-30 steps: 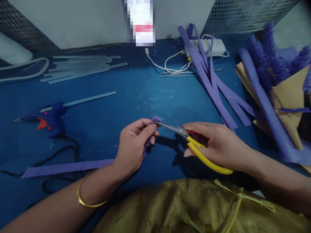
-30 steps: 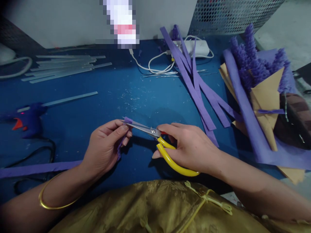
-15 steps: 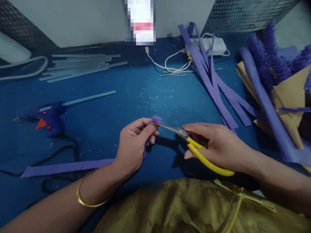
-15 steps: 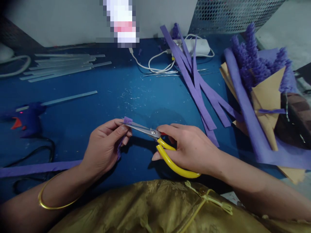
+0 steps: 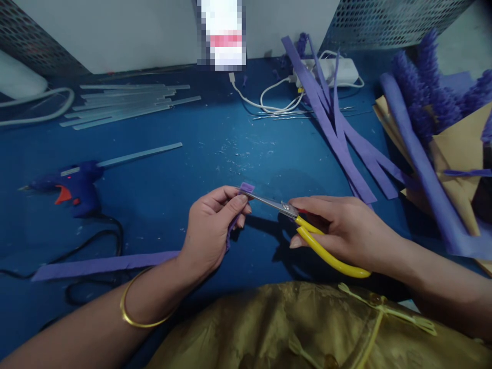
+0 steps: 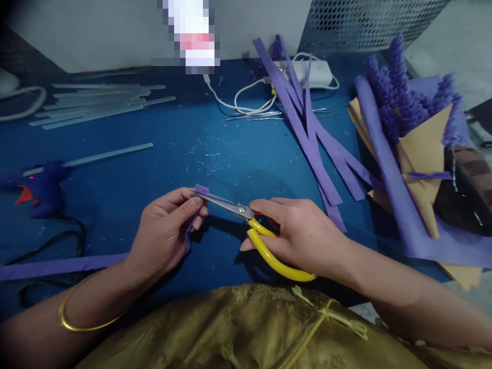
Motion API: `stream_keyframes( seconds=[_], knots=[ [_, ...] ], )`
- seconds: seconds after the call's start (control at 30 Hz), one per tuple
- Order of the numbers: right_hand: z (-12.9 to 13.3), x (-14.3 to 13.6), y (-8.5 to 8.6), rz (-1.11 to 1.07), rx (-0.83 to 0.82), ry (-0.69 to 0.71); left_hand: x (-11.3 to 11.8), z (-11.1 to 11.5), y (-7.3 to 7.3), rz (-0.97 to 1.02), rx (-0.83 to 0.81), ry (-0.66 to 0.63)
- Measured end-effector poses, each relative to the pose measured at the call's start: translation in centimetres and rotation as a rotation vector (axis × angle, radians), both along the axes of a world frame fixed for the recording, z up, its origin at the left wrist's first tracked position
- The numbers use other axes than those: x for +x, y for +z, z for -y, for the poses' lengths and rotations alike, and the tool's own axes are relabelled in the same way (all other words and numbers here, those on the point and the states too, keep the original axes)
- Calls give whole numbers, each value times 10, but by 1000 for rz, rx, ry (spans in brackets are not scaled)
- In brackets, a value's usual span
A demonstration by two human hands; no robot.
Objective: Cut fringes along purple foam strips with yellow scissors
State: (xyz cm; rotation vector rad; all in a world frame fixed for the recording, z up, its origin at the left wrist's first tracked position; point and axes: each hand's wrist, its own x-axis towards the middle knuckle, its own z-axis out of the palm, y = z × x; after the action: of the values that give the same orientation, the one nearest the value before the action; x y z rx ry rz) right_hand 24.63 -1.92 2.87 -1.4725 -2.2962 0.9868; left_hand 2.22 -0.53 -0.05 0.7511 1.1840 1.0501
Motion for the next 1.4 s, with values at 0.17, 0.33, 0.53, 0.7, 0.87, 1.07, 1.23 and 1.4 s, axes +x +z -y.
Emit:
stream_keyframes(
  seconds=[0.17, 0.33, 0.53, 0.7, 0.87, 1.07, 1.23, 1.4],
  knots=[
    [0, 1, 0, -9, 4, 8, 0, -1, 0, 18, 5, 3],
    [-1, 1, 0, 2, 5, 15, 0, 0, 0, 16, 0, 0],
    [-1, 1, 0, -3, 4, 6, 0, 0, 1, -22, 12, -10],
    [0, 0, 2, -38, -29, 8, -1, 0, 1, 6, 1, -13],
    [-1, 1, 2, -43, -41, 15, -2, -1, 1, 63, -31, -18],
    [-1, 2, 0, -34, -28, -2, 0, -1, 2, 32, -9, -15],
    [-1, 1, 0, -24, -25, -18, -1, 0, 2, 41, -19, -12],
    [-1, 2, -2, 7, -15, -33, 0, 1, 0, 25, 12, 4]
  ],
)
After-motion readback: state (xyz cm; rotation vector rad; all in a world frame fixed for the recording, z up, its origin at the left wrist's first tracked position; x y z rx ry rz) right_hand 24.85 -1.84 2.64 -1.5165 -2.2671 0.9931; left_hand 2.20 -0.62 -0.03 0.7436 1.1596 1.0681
